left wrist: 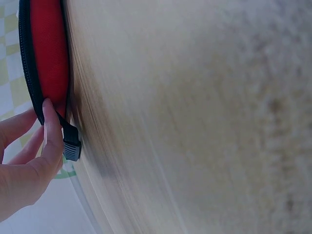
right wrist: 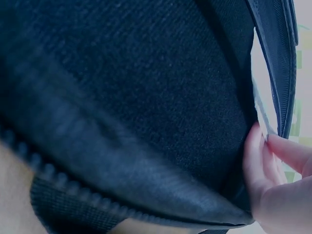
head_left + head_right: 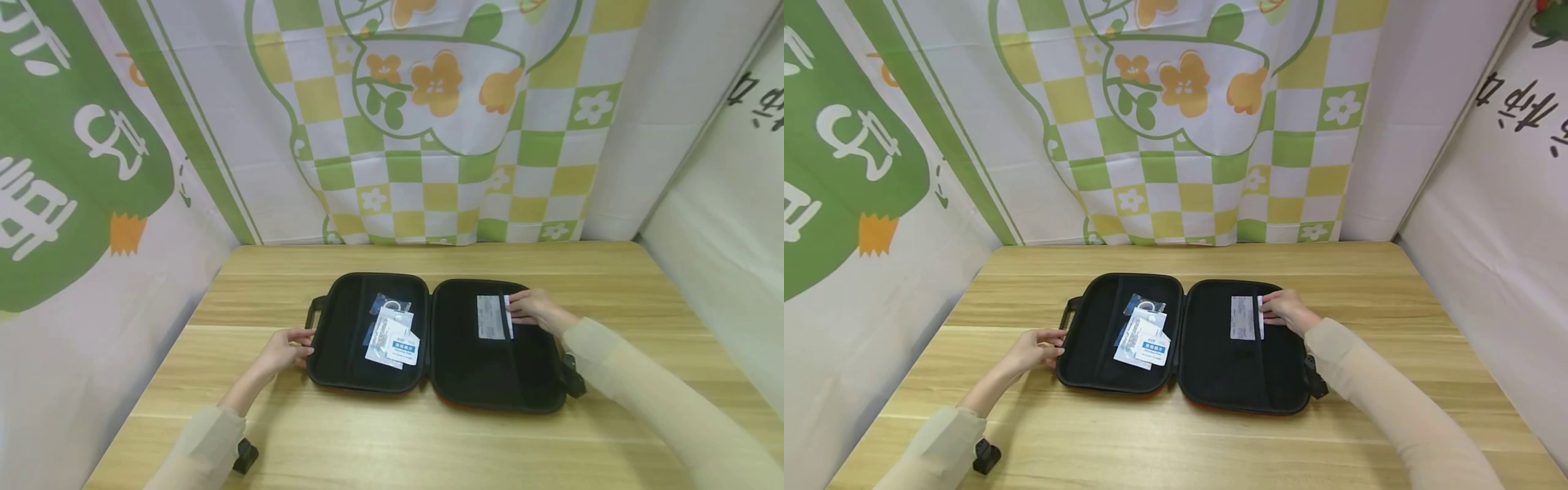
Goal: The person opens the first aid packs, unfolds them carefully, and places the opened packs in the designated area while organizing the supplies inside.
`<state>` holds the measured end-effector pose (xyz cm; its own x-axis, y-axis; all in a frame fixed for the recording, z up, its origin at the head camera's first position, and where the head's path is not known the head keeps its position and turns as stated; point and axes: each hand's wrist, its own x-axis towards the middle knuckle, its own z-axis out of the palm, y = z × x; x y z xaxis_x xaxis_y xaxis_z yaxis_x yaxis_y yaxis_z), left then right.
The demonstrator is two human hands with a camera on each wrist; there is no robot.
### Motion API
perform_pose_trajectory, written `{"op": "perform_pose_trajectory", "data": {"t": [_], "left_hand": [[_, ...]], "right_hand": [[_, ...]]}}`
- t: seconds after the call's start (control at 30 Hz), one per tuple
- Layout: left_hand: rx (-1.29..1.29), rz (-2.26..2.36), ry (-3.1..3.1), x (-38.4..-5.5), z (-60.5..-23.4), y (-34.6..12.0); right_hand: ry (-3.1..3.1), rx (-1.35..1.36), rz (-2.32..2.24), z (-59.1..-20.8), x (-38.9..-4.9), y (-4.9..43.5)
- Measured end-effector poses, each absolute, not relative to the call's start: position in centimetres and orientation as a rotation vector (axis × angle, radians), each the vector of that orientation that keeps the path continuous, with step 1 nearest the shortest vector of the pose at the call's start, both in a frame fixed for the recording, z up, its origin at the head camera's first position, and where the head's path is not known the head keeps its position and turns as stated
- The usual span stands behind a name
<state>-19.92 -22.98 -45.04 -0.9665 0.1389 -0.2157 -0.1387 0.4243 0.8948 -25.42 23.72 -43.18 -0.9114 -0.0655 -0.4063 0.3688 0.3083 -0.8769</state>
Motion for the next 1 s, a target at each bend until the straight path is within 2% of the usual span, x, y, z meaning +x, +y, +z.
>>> {"op": "perform_pose_trajectory", "data": {"t": [0.47, 0.53, 0.77, 0.9, 1.0], "left_hand": [[-0.012, 1.569, 2.413, -19.7, -44.7, -22.8], [-0.01, 1.572, 2.411, -19.6, -44.7, -22.8], [-0.014, 1.561, 2.409, -19.8, -44.7, -22.8], [-0.02, 1.564, 2.408, -20.0, -44.8, -22.9], [-0.002, 1.555, 2.414, -20.0, -44.9, -22.9]], "right_hand": [[2.118, 0.306, -1.698, -44.2, -26.4, 23.8], [2.098, 0.32, -1.717, -45.8, -27.5, 24.5], [1.893, 0.241, -1.987, -59.5, -35.9, 30.5], [1.894, 0.28, -2.008, -60.7, -37.0, 30.9], [1.972, 0.39, -1.976, -58.7, -35.7, 29.8]]}}
